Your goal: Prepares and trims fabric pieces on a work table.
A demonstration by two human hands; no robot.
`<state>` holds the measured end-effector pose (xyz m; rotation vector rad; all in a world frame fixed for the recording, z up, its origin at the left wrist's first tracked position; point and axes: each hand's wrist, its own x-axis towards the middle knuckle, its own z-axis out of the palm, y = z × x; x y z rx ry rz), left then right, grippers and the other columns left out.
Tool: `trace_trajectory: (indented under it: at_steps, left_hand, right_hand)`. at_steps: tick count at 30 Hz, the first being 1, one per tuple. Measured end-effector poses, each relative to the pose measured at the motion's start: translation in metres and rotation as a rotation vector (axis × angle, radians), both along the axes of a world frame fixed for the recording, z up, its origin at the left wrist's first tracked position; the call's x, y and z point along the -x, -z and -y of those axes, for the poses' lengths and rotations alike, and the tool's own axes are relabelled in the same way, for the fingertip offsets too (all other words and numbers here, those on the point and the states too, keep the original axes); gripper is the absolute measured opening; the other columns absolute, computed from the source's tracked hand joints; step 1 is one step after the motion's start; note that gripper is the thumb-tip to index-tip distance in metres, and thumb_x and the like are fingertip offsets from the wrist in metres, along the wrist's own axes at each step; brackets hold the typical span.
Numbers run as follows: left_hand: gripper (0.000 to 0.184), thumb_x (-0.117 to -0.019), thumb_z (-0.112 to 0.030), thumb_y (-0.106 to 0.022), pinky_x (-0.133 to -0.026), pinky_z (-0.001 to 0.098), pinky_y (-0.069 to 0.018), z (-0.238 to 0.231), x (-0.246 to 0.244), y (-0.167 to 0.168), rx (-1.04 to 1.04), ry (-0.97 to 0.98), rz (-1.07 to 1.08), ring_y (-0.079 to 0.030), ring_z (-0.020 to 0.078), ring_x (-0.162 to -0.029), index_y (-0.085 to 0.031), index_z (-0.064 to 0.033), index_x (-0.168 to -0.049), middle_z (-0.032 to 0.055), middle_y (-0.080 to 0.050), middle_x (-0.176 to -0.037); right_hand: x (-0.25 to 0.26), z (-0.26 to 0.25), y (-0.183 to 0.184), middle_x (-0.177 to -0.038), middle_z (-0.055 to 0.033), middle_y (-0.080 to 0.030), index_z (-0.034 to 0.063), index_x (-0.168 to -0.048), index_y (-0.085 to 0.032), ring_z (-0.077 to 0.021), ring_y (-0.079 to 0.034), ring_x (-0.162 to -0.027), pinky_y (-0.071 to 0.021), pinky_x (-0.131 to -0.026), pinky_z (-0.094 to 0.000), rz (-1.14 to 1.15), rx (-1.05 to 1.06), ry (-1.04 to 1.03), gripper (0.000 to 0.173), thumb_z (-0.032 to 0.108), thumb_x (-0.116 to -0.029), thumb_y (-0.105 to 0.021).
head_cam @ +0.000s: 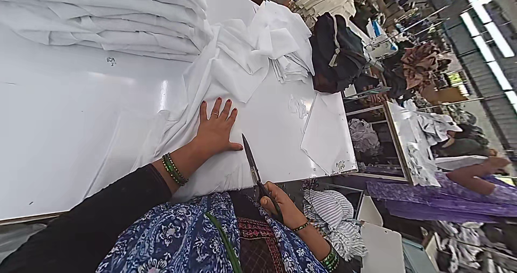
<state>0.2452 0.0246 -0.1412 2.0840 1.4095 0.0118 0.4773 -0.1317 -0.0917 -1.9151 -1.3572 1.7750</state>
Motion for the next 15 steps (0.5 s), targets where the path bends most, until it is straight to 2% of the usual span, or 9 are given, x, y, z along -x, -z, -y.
trace_trajectory:
  at_steps: [2,4,5,6,9,11,15]
  left_hand:
    - [0.118,-0.0805,-0.075,-0.068,-0.115,0.0742,0.0108,-0.0001,-0.0001,-0.0015,0.007,-0.001,0.005,0.009,0.0388,-0.158,-0.017,-0.0099,-0.165,0.0150,-0.001,-0.173]
    - [0.119,-0.0805,-0.075,-0.068,-0.115,0.0746,0.0108,-0.0001,0.0002,-0.0024,0.010,-0.001,0.005,0.009,0.0392,-0.158,-0.017,-0.0095,-0.165,0.0156,-0.001,-0.173]
    - [0.119,-0.0802,-0.075,-0.068,-0.115,0.0748,0.0104,0.0002,0.0001,-0.0018,0.004,-0.002,0.004,0.009,0.0393,-0.158,-0.017,-0.0095,-0.165,0.0158,-0.001,-0.173]
    - [0.119,-0.0801,-0.076,-0.068,-0.115,0.0747,0.0102,0.0003,0.0002,-0.0012,-0.001,-0.002,0.005,0.008,0.0393,-0.158,-0.018,-0.0095,-0.165,0.0157,-0.002,-0.173]
    - [0.118,-0.0801,-0.076,-0.067,-0.115,0.0742,0.0101,0.0001,0.0001,-0.0005,0.000,-0.003,0.006,0.009,0.0388,-0.159,-0.018,-0.0098,-0.165,0.0152,-0.001,-0.173]
    - [0.118,-0.0802,-0.076,-0.067,-0.115,0.0742,0.0102,0.0002,0.0000,-0.0013,0.001,-0.002,0.001,0.009,0.0385,-0.159,-0.018,-0.0096,-0.165,0.0149,-0.001,-0.173]
    - [0.119,-0.0802,-0.076,-0.067,-0.116,0.0739,0.0100,0.0005,0.0001,-0.0012,0.003,-0.003,0.004,0.009,0.0387,-0.159,-0.018,-0.0094,-0.165,0.0151,-0.001,-0.173]
  right_hand:
    - [-0.0020,-0.0001,-0.0006,-0.068,0.0117,-0.045,0.0107,-0.096,-0.049,0.0048,-0.044,-0.056,-0.0389,-0.056,-0.0139,0.039,0.012,-0.042,0.068,0.072,-0.0764,-0.072]
    - [-0.0025,-0.0033,-0.0036,-0.073,0.0109,-0.046,0.0093,-0.101,-0.049,0.0044,-0.044,-0.059,-0.0394,-0.058,-0.0144,0.053,0.051,-0.086,0.080,0.080,-0.0703,-0.070]
    - [-0.0022,-0.0049,-0.0039,-0.071,0.0111,-0.047,0.0097,-0.102,-0.049,0.0041,-0.045,-0.057,-0.0401,-0.057,-0.0146,0.043,0.060,-0.083,0.084,0.083,-0.0669,-0.071]
    - [-0.0007,-0.0063,-0.0038,-0.068,0.0114,-0.047,0.0102,-0.101,-0.048,0.0036,-0.045,-0.055,-0.0406,-0.055,-0.0148,0.025,0.067,-0.064,0.083,0.081,-0.0670,-0.072]
    - [0.0052,-0.0069,-0.0039,-0.060,0.0119,-0.045,0.0114,-0.096,-0.047,0.0030,-0.045,-0.048,-0.0401,-0.050,-0.0145,-0.023,0.042,-0.005,0.064,0.067,-0.0793,-0.073]
    - [0.0055,-0.0050,-0.0029,-0.060,0.0130,-0.045,0.0122,-0.094,-0.047,0.0040,-0.044,-0.049,-0.0389,-0.051,-0.0138,-0.033,0.020,-0.009,0.061,0.066,-0.0811,-0.072]
    - [0.0030,-0.0068,-0.0029,-0.068,0.0119,-0.047,0.0107,-0.103,-0.046,0.0044,-0.046,-0.054,-0.0411,-0.054,-0.0133,-0.028,0.066,-0.063,0.084,0.083,-0.0679,-0.070]
